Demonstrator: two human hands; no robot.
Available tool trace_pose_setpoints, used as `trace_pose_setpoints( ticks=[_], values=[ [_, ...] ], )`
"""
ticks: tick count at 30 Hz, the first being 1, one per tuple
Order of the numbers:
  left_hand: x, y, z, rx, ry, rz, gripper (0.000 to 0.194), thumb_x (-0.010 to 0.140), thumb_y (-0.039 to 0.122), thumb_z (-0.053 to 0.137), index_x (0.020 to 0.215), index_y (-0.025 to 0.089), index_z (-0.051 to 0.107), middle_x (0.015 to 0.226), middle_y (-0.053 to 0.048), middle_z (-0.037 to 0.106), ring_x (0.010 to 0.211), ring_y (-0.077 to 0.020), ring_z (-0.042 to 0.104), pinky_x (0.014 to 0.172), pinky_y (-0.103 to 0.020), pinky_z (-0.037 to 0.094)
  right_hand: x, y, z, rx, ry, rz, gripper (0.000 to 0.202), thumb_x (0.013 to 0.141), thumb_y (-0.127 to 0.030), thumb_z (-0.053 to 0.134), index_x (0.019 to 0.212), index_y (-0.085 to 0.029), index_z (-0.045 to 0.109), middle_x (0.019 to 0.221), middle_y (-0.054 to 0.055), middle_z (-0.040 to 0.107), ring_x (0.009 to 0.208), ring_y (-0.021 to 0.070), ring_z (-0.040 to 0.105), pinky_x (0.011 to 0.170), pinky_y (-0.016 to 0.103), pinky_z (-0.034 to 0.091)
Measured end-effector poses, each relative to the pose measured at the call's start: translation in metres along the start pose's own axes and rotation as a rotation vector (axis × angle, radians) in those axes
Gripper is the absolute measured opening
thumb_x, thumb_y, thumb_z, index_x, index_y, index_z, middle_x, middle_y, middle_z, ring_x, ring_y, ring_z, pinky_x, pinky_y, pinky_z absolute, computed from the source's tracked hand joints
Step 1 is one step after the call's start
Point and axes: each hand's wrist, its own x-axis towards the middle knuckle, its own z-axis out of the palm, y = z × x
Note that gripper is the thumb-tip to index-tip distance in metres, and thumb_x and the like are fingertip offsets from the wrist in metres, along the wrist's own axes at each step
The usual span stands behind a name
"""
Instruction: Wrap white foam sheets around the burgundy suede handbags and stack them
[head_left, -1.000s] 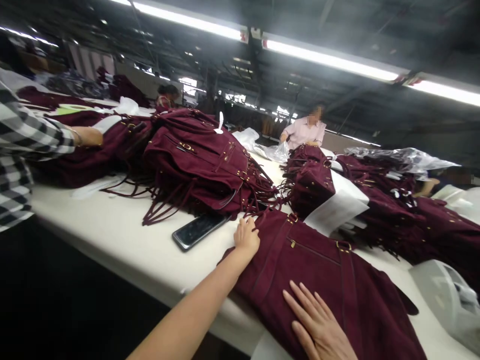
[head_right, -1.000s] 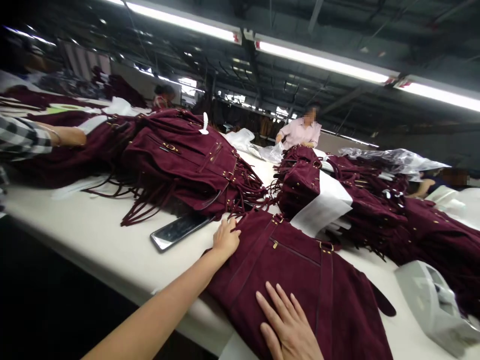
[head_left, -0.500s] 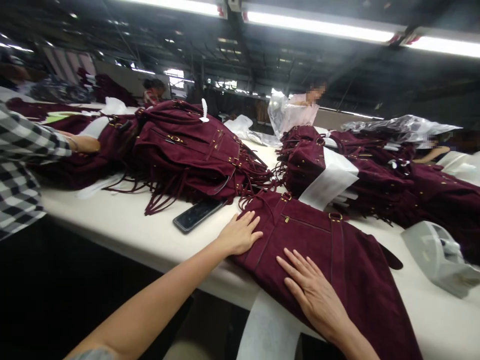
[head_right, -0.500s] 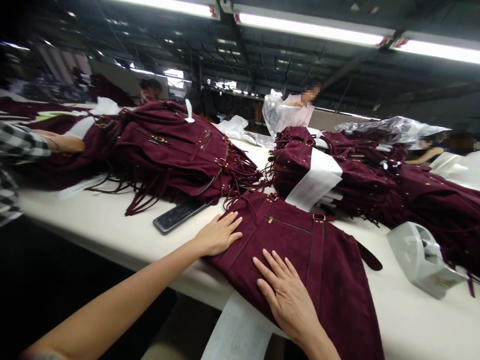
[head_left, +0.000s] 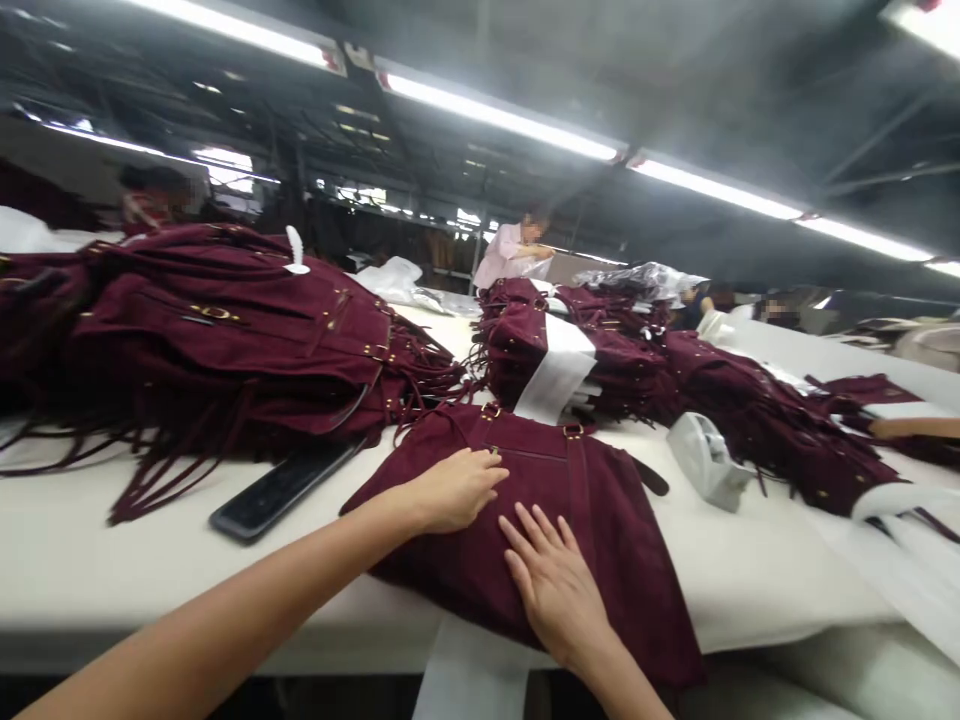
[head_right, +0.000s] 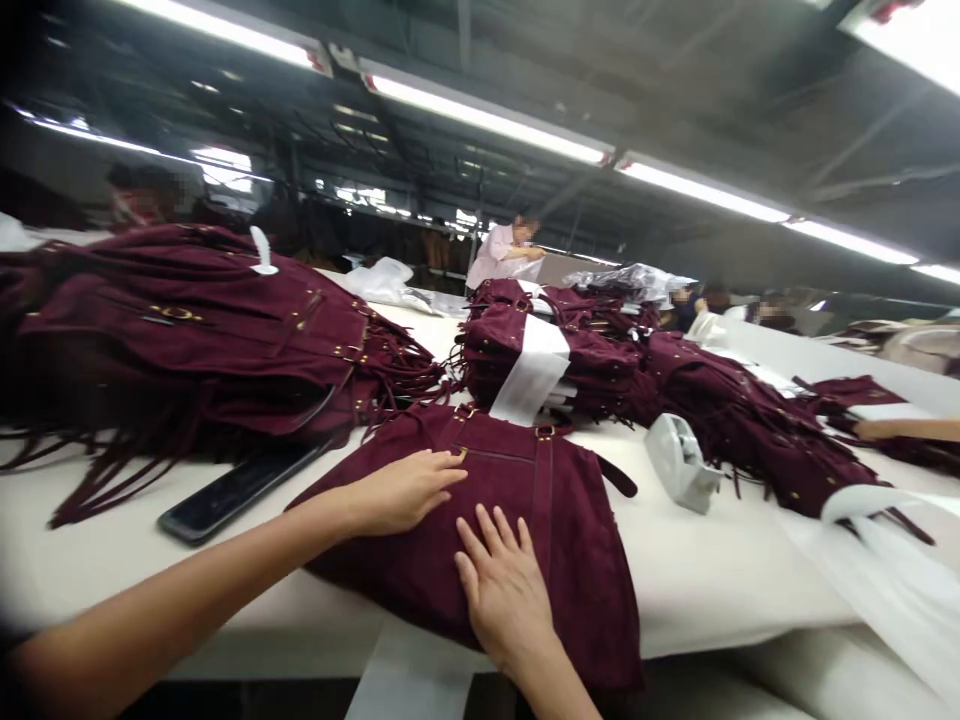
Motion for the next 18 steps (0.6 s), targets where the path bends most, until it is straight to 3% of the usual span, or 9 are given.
trace_pose_setpoints(
  ticks=[2, 4, 7, 9, 13, 18],
  values=[
    [0.027, 0.013, 0.007, -0.041, -0.012, 0.115, 0.04, 0.096, 0.034, 0.046, 0.132, 0.017, 0.055, 0.139, -0.013, 0.054, 0.131, -0.0258, 0.048, 0.111, -0.04, 0.036, 0.0, -0.004, -0.002, 0.018, 0.039, 0.017, 0.04, 0.101, -0.04, 0.038, 0.14, -0.037, 0.048, 0.147, -0.001, 0.045, 0.138, 0.0236, 0.038, 0.115, 0.051, 0.027],
    [0.043, 0.018, 0.025, -0.081, -0.03, 0.2, 0.046, 0.098, 0.041, 0.043, 0.137, 0.018, 0.051, 0.144, -0.012, 0.05, 0.137, -0.0266, 0.041, 0.115, -0.045, 0.029, -0.003, -0.005, -0.001, 0.023, 0.083, 0.026, 0.036, 0.101, -0.039, 0.04, 0.134, -0.036, 0.055, 0.141, -0.001, 0.053, 0.135, 0.0224, 0.043, 0.115, 0.049, 0.028],
    [0.045, 0.013, 0.055, -0.16, -0.074, 0.252, 0.051, 0.1, 0.047, 0.03, 0.145, 0.024, 0.042, 0.153, -0.009, 0.037, 0.144, -0.0267, 0.028, 0.118, -0.052, 0.019, -0.014, 0.004, 0.009, -0.024, 0.188, 0.045, 0.031, 0.099, -0.037, 0.044, 0.123, -0.036, 0.063, 0.137, -0.002, 0.057, 0.132, 0.0237, 0.046, 0.114, 0.05, 0.029],
    [0.039, 0.006, 0.065, -0.206, -0.108, 0.252, 0.057, 0.098, 0.056, 0.03, 0.147, 0.027, 0.038, 0.155, -0.009, 0.031, 0.145, -0.0294, 0.024, 0.117, -0.058, 0.016, -0.027, 0.017, 0.019, -0.095, 0.293, 0.066, 0.034, 0.098, -0.038, 0.047, 0.129, -0.035, 0.059, 0.141, -0.001, 0.053, 0.132, 0.0264, 0.046, 0.113, 0.052, 0.03],
    [0.033, 0.002, 0.062, -0.248, -0.124, 0.26, 0.066, 0.088, 0.068, 0.044, 0.146, 0.035, 0.038, 0.156, -0.008, 0.03, 0.144, -0.0338, 0.023, 0.115, -0.064, 0.014, -0.058, 0.038, 0.035, -0.218, 0.479, 0.155, 0.052, 0.094, -0.038, 0.052, 0.143, -0.023, 0.045, 0.151, 0.009, 0.039, 0.137, 0.0331, 0.037, 0.11, 0.055, 0.031],
    [0.037, 0.0, 0.063, -0.242, -0.103, 0.252, 0.06, 0.09, 0.064, 0.046, 0.144, 0.038, 0.04, 0.155, -0.005, 0.032, 0.144, -0.0326, 0.026, 0.115, -0.065, 0.014, -0.072, 0.031, 0.027, -0.21, 0.701, 0.486, 0.053, 0.096, -0.031, 0.045, 0.146, -0.018, 0.036, 0.154, 0.014, 0.03, 0.141, 0.0353, 0.029, 0.112, 0.059, 0.025]
  ],
)
